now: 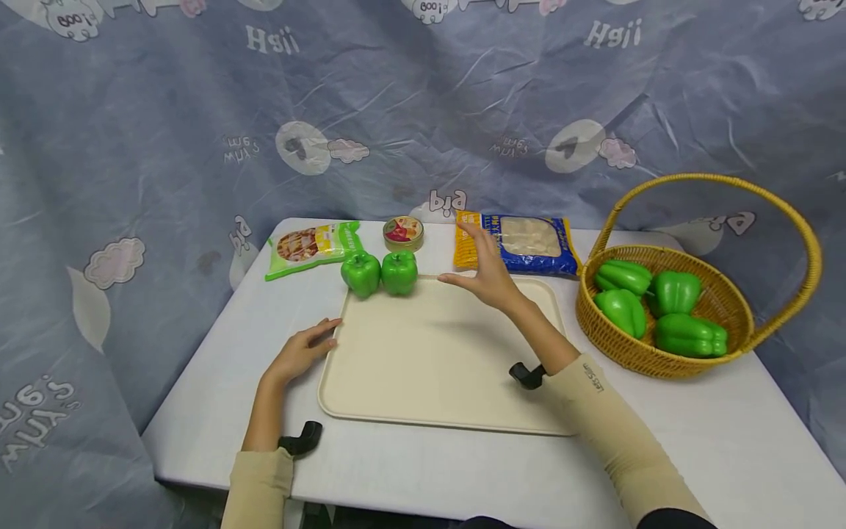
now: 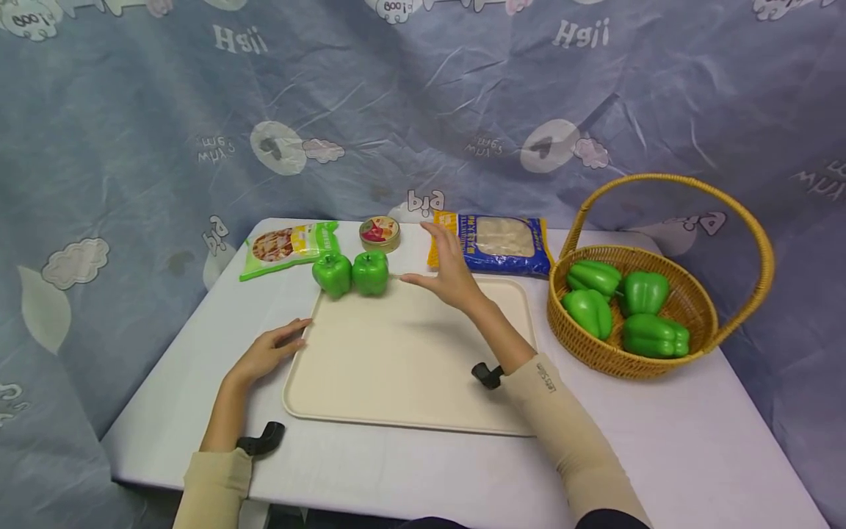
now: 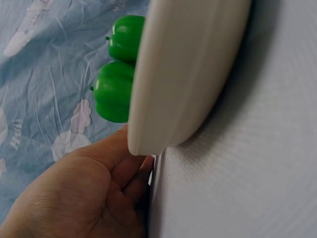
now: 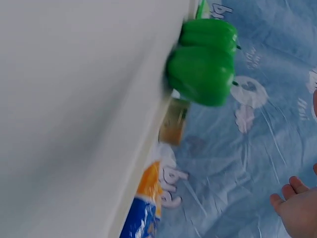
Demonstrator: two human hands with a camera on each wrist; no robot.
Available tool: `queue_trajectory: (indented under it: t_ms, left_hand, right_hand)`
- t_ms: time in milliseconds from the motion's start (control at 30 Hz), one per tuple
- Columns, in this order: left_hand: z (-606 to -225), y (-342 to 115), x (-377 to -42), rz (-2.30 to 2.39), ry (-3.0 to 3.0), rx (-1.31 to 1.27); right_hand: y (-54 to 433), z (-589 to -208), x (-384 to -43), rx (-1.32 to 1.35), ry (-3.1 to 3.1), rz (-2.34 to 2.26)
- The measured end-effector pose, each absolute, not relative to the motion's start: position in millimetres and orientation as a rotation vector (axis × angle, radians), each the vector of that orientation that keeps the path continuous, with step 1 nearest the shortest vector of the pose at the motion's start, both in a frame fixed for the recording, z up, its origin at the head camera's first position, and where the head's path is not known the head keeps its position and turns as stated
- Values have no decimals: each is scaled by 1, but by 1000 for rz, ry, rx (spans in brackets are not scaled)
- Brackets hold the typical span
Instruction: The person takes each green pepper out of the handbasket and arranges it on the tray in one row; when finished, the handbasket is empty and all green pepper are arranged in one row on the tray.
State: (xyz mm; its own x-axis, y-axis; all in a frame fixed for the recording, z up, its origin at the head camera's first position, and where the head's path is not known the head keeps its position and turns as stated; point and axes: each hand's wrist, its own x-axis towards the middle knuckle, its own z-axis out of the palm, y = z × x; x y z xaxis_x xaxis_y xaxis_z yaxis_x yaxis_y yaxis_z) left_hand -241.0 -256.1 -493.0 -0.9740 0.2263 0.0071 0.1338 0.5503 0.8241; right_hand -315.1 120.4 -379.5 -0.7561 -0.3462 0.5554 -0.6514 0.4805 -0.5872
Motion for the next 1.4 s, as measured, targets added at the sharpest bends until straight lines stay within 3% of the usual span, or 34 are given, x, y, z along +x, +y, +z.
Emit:
queue_trajectory:
  t_ms: [333,700,1400]
  left_hand:
    - [-494,-260,-232,1391,2712,269]
    - [-496,-264,-234,1430,2681,281]
    - [-492,-254,-239,1421,2684,305]
  right_hand:
    - [226,-362,-277,664,-2348,1079]
    - [327,-382,-273,303,-2404,1063]
    - [362,-412,-262,227,-2961,744]
